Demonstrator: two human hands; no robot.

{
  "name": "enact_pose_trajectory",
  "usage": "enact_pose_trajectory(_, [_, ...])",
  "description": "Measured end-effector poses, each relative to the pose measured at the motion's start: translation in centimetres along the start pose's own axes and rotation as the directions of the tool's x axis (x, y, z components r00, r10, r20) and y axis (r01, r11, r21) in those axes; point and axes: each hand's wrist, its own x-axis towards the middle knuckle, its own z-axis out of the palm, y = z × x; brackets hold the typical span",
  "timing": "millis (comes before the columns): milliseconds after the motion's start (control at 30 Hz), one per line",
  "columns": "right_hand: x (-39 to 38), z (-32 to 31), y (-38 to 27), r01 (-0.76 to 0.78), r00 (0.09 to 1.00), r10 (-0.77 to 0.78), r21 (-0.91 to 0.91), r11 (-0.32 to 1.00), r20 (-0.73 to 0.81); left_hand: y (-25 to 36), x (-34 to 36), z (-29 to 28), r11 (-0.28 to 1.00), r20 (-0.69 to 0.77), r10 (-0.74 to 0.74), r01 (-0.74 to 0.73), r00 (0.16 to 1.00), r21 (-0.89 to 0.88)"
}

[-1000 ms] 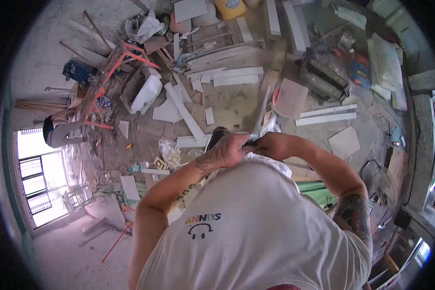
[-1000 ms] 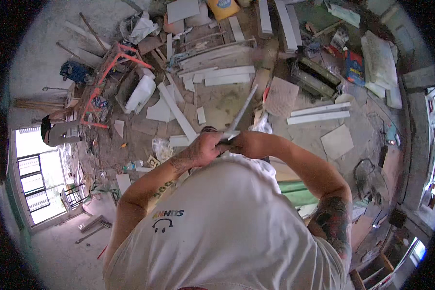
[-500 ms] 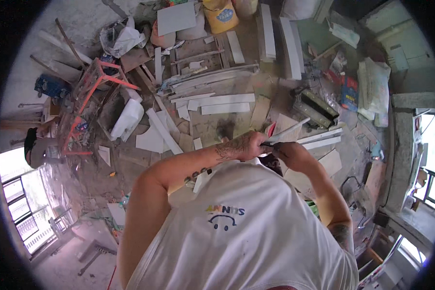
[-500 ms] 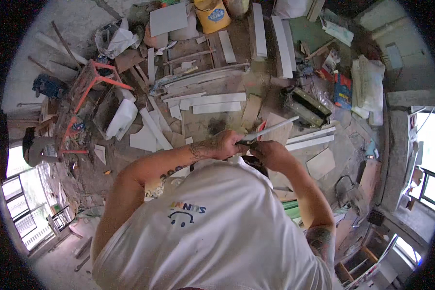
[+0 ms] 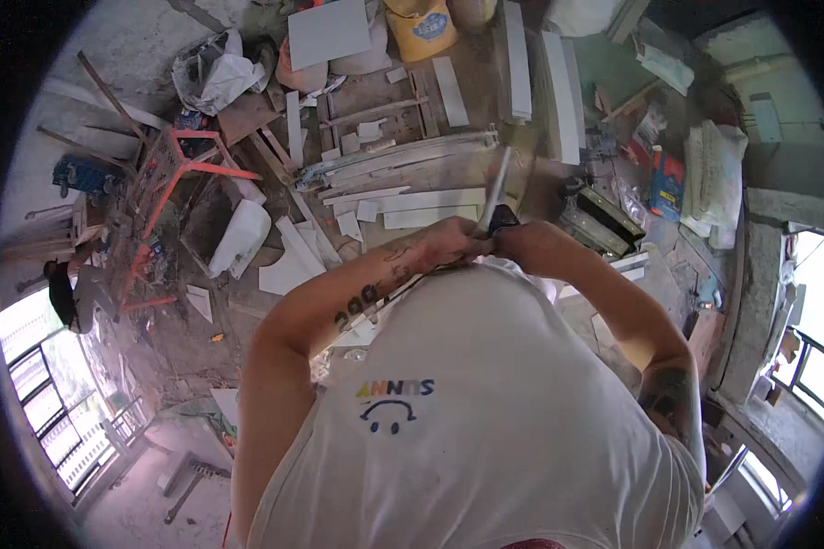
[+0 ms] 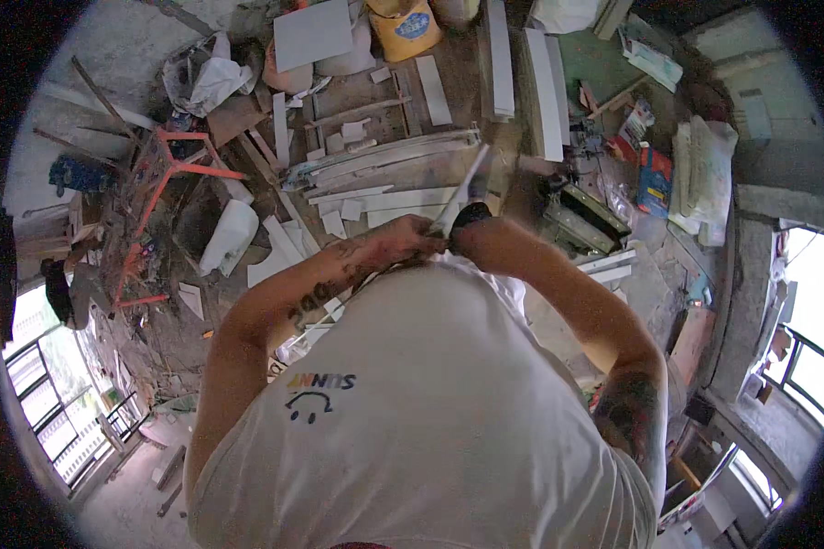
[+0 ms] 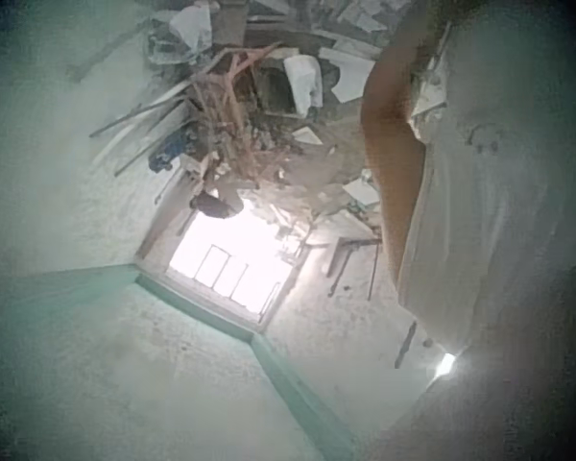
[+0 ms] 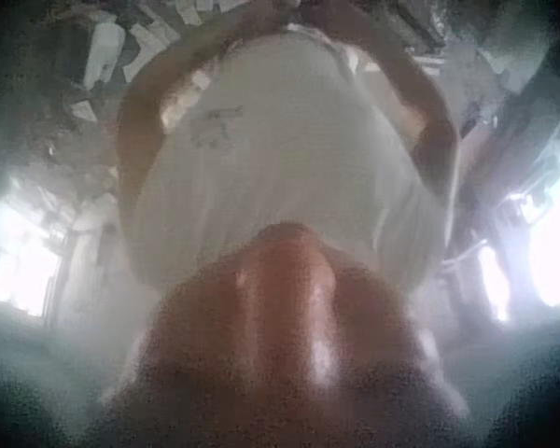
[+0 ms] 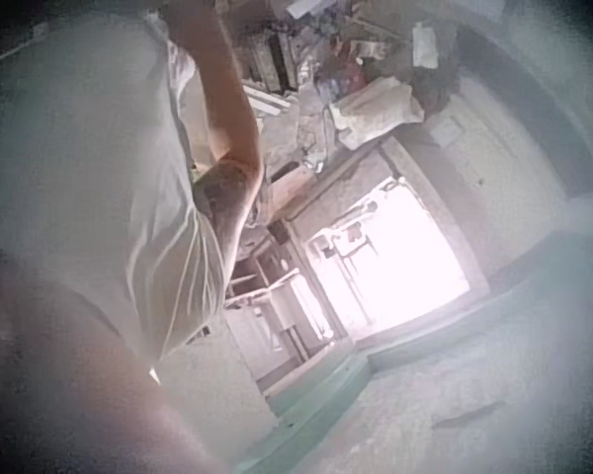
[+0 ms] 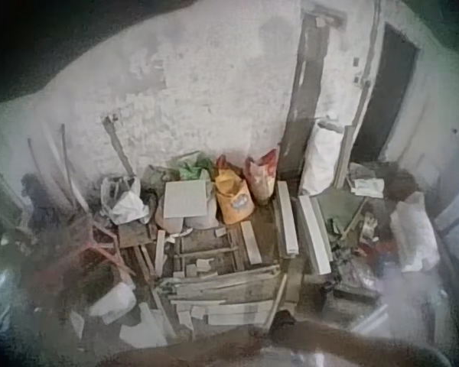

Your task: Measuring a plastic construction panel with a tape measure, marking it, and using a manual scoring tool.

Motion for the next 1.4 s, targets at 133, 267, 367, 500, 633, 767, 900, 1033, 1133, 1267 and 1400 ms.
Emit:
enact_pose_trajectory(133, [6.5, -3.9, 4.5, 0.2, 0.98, -0.199, -0.078, 0.977, 0.026, 4.5, 0.7, -2.7, 0.995, -0.249, 0.081, -0.066, 0.965, 0.068])
enact_pose_trajectory(267, [11.7, -9.4, 11.0, 0.236, 0.935, -0.298, 0.291, 0.927, 0.192, 7.5, 5.2, -6.4, 0.92, -0.427, 0.06, 0.116, 0.902, 0.375])
enact_pose_trajectory(367, [12.9, -13.4, 16.5, 0.258, 0.896, -0.349, 0.32, 0.912, 0.274, 14.0, 8.8, -5.7, 0.919, -0.345, 0.152, -0.004, 0.926, 0.394])
enact_pose_trajectory(500, [13.7, -17.0, 23.7, 0.402, 0.836, -0.507, 0.393, 0.827, 0.211, 19.4, 13.4, -5.3, 0.814, -0.448, 0.276, 0.041, 0.85, 0.579])
enact_pose_trajectory(633, [15.8, -17.1, 29.4, 0.211, 0.951, -0.277, 0.363, 0.908, 0.139, 20.6, 18.2, -8.8, 0.896, -0.744, -0.026, 0.346, 0.668, 0.279])
enact_pose_trajectory(767, [16.8, -15.4, 34.6, 0.073, 0.997, -0.071, 0.261, 0.963, -0.016, 7.7, 19.8, -17.5, 0.884, -0.77, -0.354, 0.46, 0.531, -0.089])
enact_pose_trajectory(900, [13.7, -13.2, 39.1, -0.041, 0.98, 0.062, 0.108, 0.993, -0.192, 1.1, 19.8, -23.1, 0.779, -0.644, 0.157, 0.306, 0.749, 0.547])
enact_pose_trajectory(1033, [9.8, -14.4, 39.7, -0.369, 0.917, 0.396, 0.278, 0.887, -0.046, 4.2, 23.2, -25.3, 0.832, -0.754, 0.138, 0.338, 0.642, 0.44])
enact_pose_trajectory(1133, [7.8, -15.9, 37.8, -0.308, 0.903, 0.391, 0.365, 0.879, -0.18, 5.0, 26.3, -28.9, 0.792, -0.71, 0.424, 0.149, 0.561, 0.592])
enact_pose_trajectory(1267, [8.2, -17.3, 35.2, -0.562, 0.716, 0.687, 0.481, 0.673, -0.124, 16.4, 31.3, -29.4, 0.878, -0.789, 0.426, 0.008, 0.442, 0.479])
enact_pose_trajectory(1400, [12.3, -20.2, 33.4, -0.368, 0.73, 0.656, 0.697, 0.616, -0.193, 31.5, 30.3, -26.7, 0.777, -0.693, 0.625, -0.369, 0.36, 0.509])
